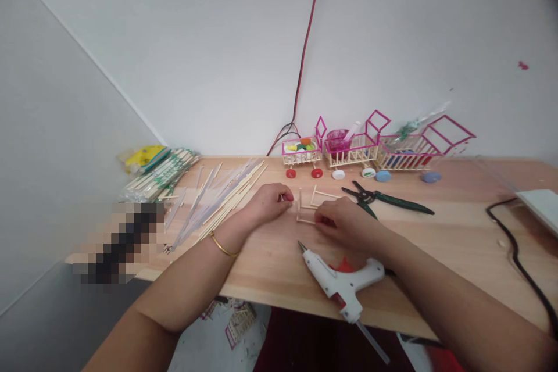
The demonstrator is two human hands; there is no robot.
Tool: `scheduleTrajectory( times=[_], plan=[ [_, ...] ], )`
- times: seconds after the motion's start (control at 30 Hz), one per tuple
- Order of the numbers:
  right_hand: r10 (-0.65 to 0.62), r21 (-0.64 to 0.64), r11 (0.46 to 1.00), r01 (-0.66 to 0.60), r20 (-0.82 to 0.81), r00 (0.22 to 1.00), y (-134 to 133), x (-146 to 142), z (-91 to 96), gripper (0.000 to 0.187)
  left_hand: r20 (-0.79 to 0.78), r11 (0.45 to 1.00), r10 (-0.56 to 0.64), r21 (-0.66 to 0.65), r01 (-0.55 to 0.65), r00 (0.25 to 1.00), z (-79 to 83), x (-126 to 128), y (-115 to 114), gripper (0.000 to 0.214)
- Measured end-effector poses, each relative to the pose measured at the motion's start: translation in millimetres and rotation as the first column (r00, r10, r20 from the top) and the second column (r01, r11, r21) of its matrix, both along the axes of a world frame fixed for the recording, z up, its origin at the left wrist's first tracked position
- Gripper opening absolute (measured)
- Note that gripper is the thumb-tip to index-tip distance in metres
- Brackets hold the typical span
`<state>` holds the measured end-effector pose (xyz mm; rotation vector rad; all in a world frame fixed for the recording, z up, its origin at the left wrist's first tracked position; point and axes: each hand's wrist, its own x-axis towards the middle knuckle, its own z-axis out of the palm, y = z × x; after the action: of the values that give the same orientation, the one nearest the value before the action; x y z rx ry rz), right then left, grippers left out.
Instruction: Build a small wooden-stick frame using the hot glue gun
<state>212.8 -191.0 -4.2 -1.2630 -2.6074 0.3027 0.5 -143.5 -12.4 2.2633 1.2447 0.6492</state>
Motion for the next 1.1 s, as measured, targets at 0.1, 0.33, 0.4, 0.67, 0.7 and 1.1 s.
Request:
scheduleTrajectory(
  times=[0.1, 0.33, 0.4, 0.67, 0.7, 1.1],
  plan=[
    [0.01, 0.003, 1.0, -0.01, 0.017, 1.0, 0, -1, 0.2, 0.017, -0.003, 1.0, -0.011, -0.015, 0.011, 1.0, 1.8, 0, -1, 0.013],
    [0.01, 0.013, 1.0, -0.011, 0.053, 0.999, 0, -3, 0.6, 0.017, 0.001, 0.986, -0.079, -0.148, 0.078, 0.997, 6.3, -4, -3, 0.01],
    [0.009, 0.01, 1.0, -0.009, 0.057, 0.998, 1, -3, 0.2, 0.019, 0.005, 0.98, -0.093, -0.174, 0.093, 0.996, 6.5, -4, -3, 0.01],
    [0.023, 0.027, 0.999, -0.025, 0.046, 0.999, 2, -4, -2.5, 0.017, 0.082, 0.994, 0.063, -0.094, -0.055, 0.995, -0.2, 3, -2, 0.019],
    [0.025, 0.028, 0.999, -0.027, 0.045, 0.999, 2, -4, -2.6, 0.016, 0.079, 0.996, 0.057, -0.078, -0.051, 0.995, -1.5, 4, -2, 0.02],
    [0.056, 0.018, 0.998, -0.057, 0.02, 0.998, -1, -4, -1.6, 0.018, -0.006, 0.995, -0.094, 0.03, 0.094, 0.996, -3.8, 5, 0, 0.014]
  ],
)
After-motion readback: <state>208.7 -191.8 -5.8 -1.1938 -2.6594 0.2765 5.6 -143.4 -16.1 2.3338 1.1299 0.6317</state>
